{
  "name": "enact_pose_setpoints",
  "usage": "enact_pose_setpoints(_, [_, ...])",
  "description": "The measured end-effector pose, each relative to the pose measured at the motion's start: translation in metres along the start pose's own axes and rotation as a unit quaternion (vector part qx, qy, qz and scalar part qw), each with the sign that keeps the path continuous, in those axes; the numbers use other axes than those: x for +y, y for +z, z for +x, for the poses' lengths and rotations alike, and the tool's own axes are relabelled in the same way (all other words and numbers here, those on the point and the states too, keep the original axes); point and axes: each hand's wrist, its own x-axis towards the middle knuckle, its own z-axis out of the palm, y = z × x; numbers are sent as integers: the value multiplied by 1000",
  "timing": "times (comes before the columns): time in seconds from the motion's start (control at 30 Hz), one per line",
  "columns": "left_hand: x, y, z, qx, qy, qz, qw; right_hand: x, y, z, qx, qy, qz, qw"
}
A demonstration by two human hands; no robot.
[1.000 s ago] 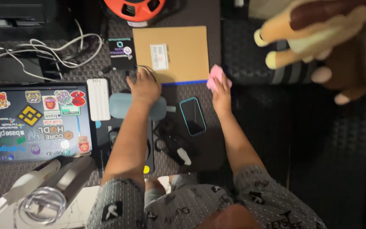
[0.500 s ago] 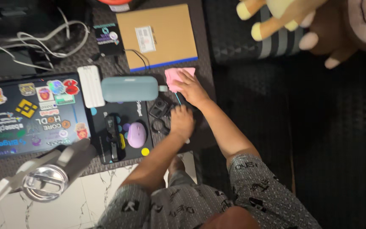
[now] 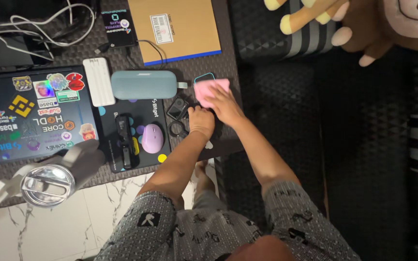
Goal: The person wipes a desk surface and several items on it with a pink cloth, then sprays and wipes a black speaker and a massage chair. The person handles a phone, a power bank, and a mouse while cleaning.
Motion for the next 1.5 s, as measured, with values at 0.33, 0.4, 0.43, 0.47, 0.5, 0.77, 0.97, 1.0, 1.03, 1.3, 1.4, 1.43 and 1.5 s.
enact_pose_setpoints(0.33, [10, -3, 12, -8, -65, -24, 998, 18, 6, -20, 37, -4, 191, 981])
enact_pose_setpoints(0.4, [14, 0, 9, -7, -75, -24, 997, 27, 5, -41, 36, -14, 231, 972])
enact_pose_setpoints(0.43, [15, 1, 7, -13, -87, -16, 996, 31, 7, -44, 47, 14, 239, 970])
enact_pose_setpoints(0.47, [18, 1, 8, -20, -98, -7, 995, 36, 7, -44, 57, 43, 246, 967])
enact_pose_setpoints(0.5, [21, 0, 8, -26, -111, 1, 994, 41, 6, -40, 67, 71, 253, 963])
enact_pose_setpoints(0.77, [5, -51, -37, 102, -105, -52, 988, 36, -4, 0, 112, 14, 182, 977])
enact_pose_setpoints(0.97, [-2, -79, -96, 201, -177, -252, 930, 13, 18, 79, 16, 140, -39, 989])
enact_pose_setpoints(1.0, [-1, -78, -96, 202, -184, -268, 924, 8, 23, 87, 20, 151, -55, 987])
enact_pose_setpoints(1.03, [4, -73, -95, 202, -198, -310, 908, 5, 27, 88, 21, 167, -74, 983])
enact_pose_setpoints(1.3, [27, -14, -31, 224, -230, -646, 693, 17, 23, 91, 24, 209, 112, 971])
enact_pose_setpoints(1.4, [32, -4, -3, 218, -223, -692, 651, 38, 2, 70, 50, 230, 538, 810])
enact_pose_setpoints(1.43, [36, -6, 7, 194, -212, -766, 575, 42, -6, 61, 48, 260, 664, 700])
enact_pose_setpoints(1.5, [42, -12, 23, 135, -183, -884, 408, 40, -16, 43, 80, 278, 780, 554])
